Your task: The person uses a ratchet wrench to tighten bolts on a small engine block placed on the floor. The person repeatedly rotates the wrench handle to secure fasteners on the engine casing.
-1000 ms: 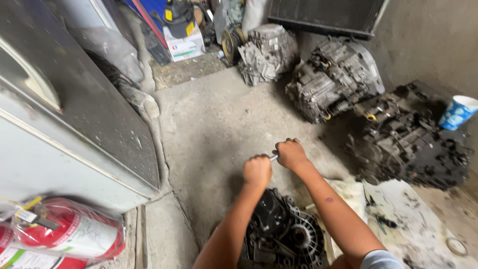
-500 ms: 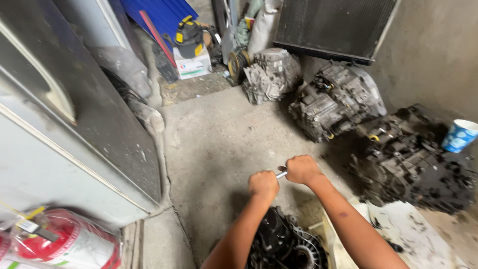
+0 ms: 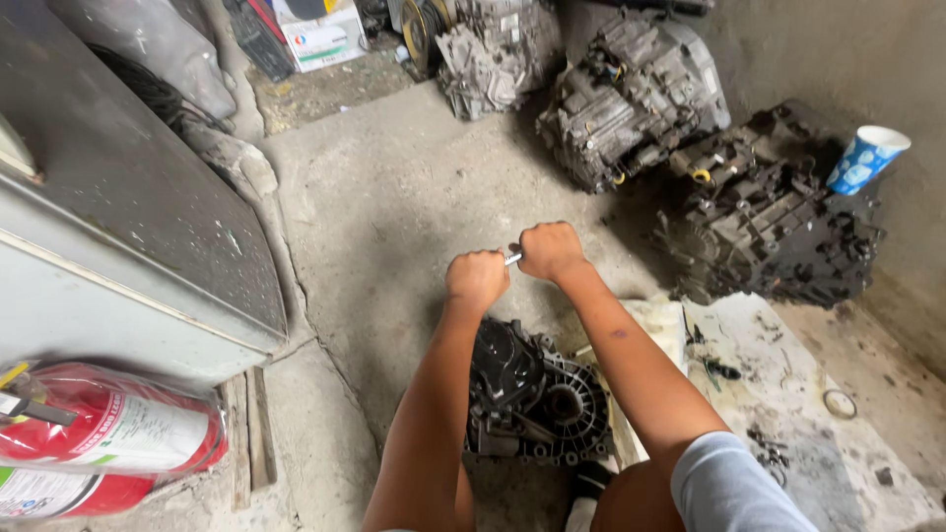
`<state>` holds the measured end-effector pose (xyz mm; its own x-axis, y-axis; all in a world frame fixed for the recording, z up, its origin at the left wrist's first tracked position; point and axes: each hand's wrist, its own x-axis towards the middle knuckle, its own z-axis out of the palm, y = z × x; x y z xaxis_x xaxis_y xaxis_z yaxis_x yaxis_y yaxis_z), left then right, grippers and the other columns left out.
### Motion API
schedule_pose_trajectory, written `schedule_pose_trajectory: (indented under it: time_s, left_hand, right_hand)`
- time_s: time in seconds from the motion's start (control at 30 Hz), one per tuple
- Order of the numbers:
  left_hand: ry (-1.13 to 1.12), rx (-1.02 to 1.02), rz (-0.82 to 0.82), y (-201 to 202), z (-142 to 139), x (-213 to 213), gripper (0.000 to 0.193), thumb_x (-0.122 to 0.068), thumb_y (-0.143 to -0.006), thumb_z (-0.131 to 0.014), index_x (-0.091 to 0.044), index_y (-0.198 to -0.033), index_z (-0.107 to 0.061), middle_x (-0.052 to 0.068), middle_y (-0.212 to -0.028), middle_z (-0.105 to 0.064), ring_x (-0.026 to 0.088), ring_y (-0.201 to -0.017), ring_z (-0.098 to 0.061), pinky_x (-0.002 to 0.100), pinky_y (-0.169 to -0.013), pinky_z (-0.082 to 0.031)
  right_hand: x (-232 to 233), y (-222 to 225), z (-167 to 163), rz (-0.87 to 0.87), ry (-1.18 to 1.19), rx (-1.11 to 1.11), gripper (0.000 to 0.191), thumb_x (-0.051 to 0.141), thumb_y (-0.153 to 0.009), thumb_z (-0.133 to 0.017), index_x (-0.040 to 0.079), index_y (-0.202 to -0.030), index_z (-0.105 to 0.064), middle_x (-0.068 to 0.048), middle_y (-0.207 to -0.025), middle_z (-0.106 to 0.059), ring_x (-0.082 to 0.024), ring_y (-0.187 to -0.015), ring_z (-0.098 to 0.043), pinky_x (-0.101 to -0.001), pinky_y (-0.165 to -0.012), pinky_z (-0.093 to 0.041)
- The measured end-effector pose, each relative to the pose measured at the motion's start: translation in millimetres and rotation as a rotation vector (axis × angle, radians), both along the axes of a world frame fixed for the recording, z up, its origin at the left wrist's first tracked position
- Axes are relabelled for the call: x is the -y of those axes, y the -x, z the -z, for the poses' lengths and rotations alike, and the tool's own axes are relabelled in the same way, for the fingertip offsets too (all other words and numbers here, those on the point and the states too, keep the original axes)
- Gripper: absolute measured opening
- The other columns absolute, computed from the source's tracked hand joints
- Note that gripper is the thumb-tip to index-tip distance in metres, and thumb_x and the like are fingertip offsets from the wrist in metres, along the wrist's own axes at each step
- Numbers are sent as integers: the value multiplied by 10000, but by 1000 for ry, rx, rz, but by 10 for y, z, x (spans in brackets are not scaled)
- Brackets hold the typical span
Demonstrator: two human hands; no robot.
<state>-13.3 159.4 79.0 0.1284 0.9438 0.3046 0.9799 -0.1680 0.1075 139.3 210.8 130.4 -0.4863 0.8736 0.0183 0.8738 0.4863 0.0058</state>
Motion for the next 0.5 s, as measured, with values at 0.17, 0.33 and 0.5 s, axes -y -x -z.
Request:
schedule_pose_trajectory:
  time_s: [0.17,0.33,0.5]
  left_hand:
    - [-41,-26,56,51,-17,45,467,-269,-1033,-520,-127,-630,-708,137,-623,-701,322,-522,-695,446,-541,-568]
    - [-31,-58,181,87,-141,102,452,-292,-1009,-532,-133,-624,-708,136,-602,-694,322,-508,-689,438,-528,-561]
    - [47,-179,313,170,-322,196,490,-308,-1041,-508,-123,-624,-689,116,-571,-676,304,-472,-670,423,-505,-555]
  right_hand:
    - [90,-15,2,50,22,-32,380,411,-917,-620,90,-778,-768,-185,-795,-741,-369,-775,-736,-466,-746,-583]
    - [388,-106,-17,89,-95,-66,321,370,-896,-642,113,-748,-766,-172,-752,-736,-345,-709,-741,-447,-697,-588]
    - [711,-123,-140,178,-38,-88,356,378,-927,-626,104,-744,-762,-160,-741,-733,-348,-696,-735,-448,-669,-583]
